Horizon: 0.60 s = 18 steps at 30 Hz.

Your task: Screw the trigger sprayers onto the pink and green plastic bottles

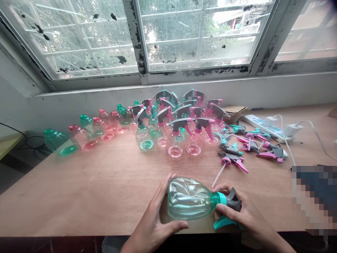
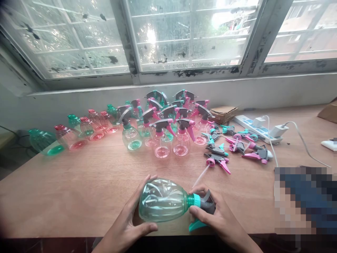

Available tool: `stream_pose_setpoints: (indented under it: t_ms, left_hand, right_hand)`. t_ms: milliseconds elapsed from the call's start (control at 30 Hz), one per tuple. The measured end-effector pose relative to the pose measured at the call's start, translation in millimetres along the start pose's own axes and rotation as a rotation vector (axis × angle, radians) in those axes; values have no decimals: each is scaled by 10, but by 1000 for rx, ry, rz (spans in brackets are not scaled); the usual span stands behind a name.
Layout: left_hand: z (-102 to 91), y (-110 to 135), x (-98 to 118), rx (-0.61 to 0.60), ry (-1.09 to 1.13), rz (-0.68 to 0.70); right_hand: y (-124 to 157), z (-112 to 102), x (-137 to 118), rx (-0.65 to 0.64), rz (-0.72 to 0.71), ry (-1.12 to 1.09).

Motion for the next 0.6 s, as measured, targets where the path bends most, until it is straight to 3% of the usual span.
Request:
stream_pose_setpoints:
  t_ms: [500,600]
  left_hand:
    - [-9,3,48,24,-35,-18]
    - [24,-13,32,1,72,3]
  right_hand:
    - [-17,1,-29,13,-26,-1]
    - [-18,5,-35,21,-33,-4]
Point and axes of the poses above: each hand's wrist, its own y-axis away from the middle knuckle, its own z-axis out of the palm, x = y × z, the point moved 6 cm from there along -y, towards the middle knuckle, and after that the axes turned 3 degrees about -y, right-handed, at the moved point
